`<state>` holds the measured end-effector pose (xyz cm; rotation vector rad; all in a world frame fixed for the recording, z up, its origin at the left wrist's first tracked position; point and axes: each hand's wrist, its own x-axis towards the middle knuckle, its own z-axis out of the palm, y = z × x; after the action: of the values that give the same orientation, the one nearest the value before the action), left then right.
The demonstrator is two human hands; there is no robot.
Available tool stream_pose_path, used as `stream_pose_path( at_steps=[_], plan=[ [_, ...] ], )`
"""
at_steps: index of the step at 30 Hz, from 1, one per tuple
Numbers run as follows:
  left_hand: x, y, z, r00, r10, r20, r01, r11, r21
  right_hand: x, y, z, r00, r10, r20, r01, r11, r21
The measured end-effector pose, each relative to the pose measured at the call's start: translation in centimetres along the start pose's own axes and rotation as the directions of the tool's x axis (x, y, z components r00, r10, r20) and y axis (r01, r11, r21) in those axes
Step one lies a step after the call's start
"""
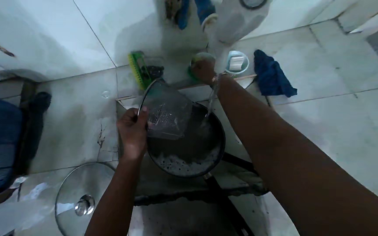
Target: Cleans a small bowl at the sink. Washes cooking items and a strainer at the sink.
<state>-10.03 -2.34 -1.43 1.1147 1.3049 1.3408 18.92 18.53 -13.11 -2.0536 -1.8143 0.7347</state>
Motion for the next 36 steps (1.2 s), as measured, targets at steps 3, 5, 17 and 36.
stream_pose_path(
  at_steps=[3,5,17,36],
  plan=[
    [0.1,0.2,0.6,1.0,0.014,0.019,-0.014,1.0,-0.007,-1.1,-0.4,-0.5,0.996,-0.025,-0.091,0.019,0.998,-0.065],
    [0.0,0.3,1.1,0.999,0.035,0.03,-0.035,0.999,0.011,-3.6,-1.8,-2.4,0.991,0.009,-0.136,-0.019,0.997,-0.072],
    [1.2,0.3,6.6,0.996,0.011,0.086,-0.045,0.916,0.399,-22.4,-7.6,-2.8,0.674,-0.614,-0.412,0.705,0.701,0.11],
    [0.0,4.0,6.1,0.981,-0.098,0.165,0.048,0.957,0.285,-29.2,-0.4,-4.2,0.92,0.13,-0.369,0.084,0.856,0.511]
  ],
)
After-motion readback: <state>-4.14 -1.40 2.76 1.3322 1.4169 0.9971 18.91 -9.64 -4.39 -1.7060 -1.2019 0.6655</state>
